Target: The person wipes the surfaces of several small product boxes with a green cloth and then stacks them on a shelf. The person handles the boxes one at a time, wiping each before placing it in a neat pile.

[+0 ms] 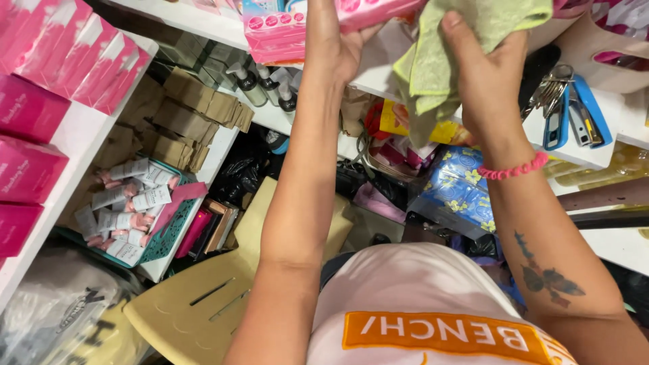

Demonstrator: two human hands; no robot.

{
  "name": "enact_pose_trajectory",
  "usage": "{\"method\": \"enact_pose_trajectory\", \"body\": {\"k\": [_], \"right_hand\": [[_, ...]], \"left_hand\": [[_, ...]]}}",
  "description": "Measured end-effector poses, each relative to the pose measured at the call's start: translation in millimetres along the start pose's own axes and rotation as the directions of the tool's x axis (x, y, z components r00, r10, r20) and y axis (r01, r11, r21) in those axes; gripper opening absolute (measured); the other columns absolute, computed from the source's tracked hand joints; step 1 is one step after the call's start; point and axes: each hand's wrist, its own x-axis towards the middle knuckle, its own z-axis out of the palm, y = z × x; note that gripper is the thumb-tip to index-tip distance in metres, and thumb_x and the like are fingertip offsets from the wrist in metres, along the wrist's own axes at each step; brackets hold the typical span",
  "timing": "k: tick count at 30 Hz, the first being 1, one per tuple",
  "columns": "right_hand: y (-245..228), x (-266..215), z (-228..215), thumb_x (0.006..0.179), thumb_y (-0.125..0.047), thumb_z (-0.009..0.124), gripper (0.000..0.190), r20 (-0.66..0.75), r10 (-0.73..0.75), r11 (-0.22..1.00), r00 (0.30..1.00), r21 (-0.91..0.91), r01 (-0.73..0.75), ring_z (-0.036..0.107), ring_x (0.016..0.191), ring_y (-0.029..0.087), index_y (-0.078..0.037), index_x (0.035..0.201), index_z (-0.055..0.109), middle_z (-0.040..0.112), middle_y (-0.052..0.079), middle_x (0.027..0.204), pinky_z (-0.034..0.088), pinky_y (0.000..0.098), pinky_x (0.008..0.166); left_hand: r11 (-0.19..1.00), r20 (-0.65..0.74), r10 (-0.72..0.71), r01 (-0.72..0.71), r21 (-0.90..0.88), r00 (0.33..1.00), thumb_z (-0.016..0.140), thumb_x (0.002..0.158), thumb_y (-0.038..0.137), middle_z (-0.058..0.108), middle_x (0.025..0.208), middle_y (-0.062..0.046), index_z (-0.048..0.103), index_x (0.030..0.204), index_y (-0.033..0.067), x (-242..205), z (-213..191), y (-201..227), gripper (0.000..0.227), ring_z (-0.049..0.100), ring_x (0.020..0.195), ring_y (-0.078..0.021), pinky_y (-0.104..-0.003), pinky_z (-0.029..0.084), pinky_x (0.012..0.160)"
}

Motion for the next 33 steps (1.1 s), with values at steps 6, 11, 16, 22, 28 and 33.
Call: {"method": "enact_pose_trajectory", "body": {"k": [6,11,16,22,28,33], "right_hand": [[-37,-8,17,0.107,-0.012,0.073,0.024,0.221,0.046,0.995,0.974,-0.101,-0.023,0.072,0.103,0.014,0.000,0.126,0.063,0.073,0.006,0.117,0.061,0.0301,0.092],[-63,-1,54,0.113,-0.015,0.070,0.022,0.283,-0.049,0.986,0.958,-0.137,0.091,0.071,0.100,0.012,0.003,0.125,0.064,0.072,0.004,0.114,0.059,0.0278,0.089],[-36,-10,128,0.112,-0.058,0.055,0.076,0.371,0.021,0.238,0.928,-0.904,0.356,0.027,0.143,0.046,0.017,0.109,0.068,0.044,0.037,0.145,0.021,0.0657,0.116],[10,-97,188,0.100,-0.056,0.051,0.073,0.602,0.015,0.310,0.799,-0.762,0.568,0.013,0.155,0.045,-0.005,0.149,0.068,0.024,0.016,0.169,0.003,0.0763,0.117],[24,-107,218,0.104,-0.056,0.050,0.063,0.606,0.290,0.272,0.741,-0.794,0.543,0.016,0.159,0.037,-0.004,0.135,0.062,0.030,0.009,0.172,0.009,0.0719,0.120],[65,-88,236,0.102,-0.058,0.049,0.077,0.537,0.310,0.427,0.785,-0.816,0.389,0.020,0.153,0.038,0.000,0.153,0.049,0.037,0.019,0.159,0.016,0.0693,0.116]], "left_hand": [[0.988,-0.150,-0.114,0.129,0.089,0.982,0.052,0.098,0.056,0.068,0.122,-0.025,0.045,0.140,-0.0028,-32,-12,41,0.072,0.071,0.113,-0.0411,-0.064,0.057,0.101],[0.973,-0.196,-0.091,0.129,0.189,0.976,0.052,0.090,0.060,0.066,0.123,-0.026,0.034,0.150,0.0065,-79,8,94,0.082,0.072,0.110,-0.0391,-0.060,0.060,0.095],[0.995,-0.179,-0.036,0.053,0.088,0.983,0.058,0.101,0.046,0.056,0.146,-0.016,0.033,0.157,0.0025,-113,-4,102,0.076,0.061,0.131,-0.0294,-0.046,0.057,0.104],[0.961,-0.104,-0.093,0.062,-0.269,0.990,0.047,0.107,0.031,0.060,0.141,-0.018,0.045,0.149,-0.0016,-131,-108,98,0.053,0.062,0.128,-0.0297,-0.043,0.055,0.106],[0.982,-0.396,-0.094,0.019,-0.189,0.914,0.046,0.109,0.034,0.067,0.132,-0.014,0.053,0.142,0.0019,-172,-160,103,0.046,0.069,0.116,-0.0266,-0.040,0.058,0.098],[0.995,-0.438,-0.095,0.078,-0.058,0.894,0.055,0.107,0.040,0.069,0.110,-0.004,0.057,0.133,0.0134,-206,-142,129,0.037,0.067,0.093,-0.0191,-0.035,0.054,0.069]]}}
